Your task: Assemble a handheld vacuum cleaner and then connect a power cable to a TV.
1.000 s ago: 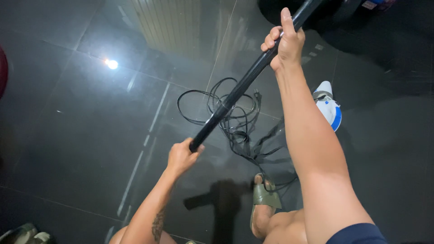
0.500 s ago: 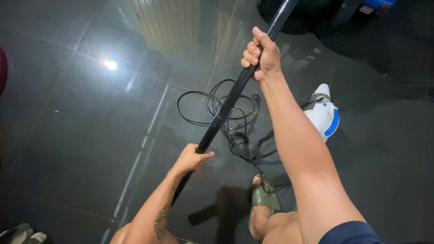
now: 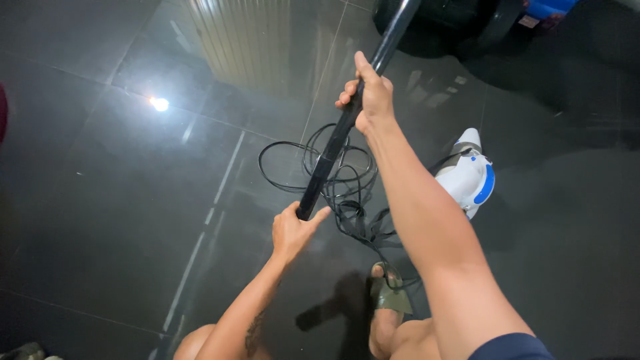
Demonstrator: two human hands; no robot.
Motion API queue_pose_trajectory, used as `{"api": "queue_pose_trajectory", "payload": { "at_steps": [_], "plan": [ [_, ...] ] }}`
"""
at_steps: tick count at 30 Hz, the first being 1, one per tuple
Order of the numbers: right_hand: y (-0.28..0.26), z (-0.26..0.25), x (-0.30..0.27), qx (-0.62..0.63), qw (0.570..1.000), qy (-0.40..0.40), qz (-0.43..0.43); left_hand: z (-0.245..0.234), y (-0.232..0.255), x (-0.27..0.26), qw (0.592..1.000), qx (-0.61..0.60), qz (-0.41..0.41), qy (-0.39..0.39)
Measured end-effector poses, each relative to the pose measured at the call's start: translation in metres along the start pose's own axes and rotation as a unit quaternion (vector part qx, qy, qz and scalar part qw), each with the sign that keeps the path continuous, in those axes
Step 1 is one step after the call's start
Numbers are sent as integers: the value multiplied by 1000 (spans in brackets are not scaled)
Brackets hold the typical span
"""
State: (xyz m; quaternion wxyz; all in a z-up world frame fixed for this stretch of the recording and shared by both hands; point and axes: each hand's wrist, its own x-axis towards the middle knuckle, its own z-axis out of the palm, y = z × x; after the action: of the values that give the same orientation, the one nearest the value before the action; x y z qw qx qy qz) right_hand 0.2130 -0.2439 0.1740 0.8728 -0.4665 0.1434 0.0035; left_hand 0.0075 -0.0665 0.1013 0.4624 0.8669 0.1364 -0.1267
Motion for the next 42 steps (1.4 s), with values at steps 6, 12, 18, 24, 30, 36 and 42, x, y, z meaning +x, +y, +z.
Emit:
{"api": "queue_pose_trajectory", "payload": {
  "at_steps": [6,12,18,24,30,36,42],
  "plan": [
    [8,22,-12,-112,993,20,-22,42,-36,14,994,-108,-11,-19],
    [5,1,-18,-54,993,-98,36,62,-68,23,987,-125,66,-81],
    [-15,16,-38,-28,970,-236,55,76,-50,15,891,-373,-5,-258],
    [-18,-4,-38,-107,992,-63,25,108,-55,20,982,-153,68,-86],
    [-19,-12,-36,-153,981,99,-72,102,-8,8,992,-113,-21,-54],
    [-16,-42,-22,-207,962,161,-83,104,7,5,979,-171,8,-109],
    [-21,-76,-24,-173,984,2,-47,121,-14,15,913,-334,19,-232]
  ]
}}
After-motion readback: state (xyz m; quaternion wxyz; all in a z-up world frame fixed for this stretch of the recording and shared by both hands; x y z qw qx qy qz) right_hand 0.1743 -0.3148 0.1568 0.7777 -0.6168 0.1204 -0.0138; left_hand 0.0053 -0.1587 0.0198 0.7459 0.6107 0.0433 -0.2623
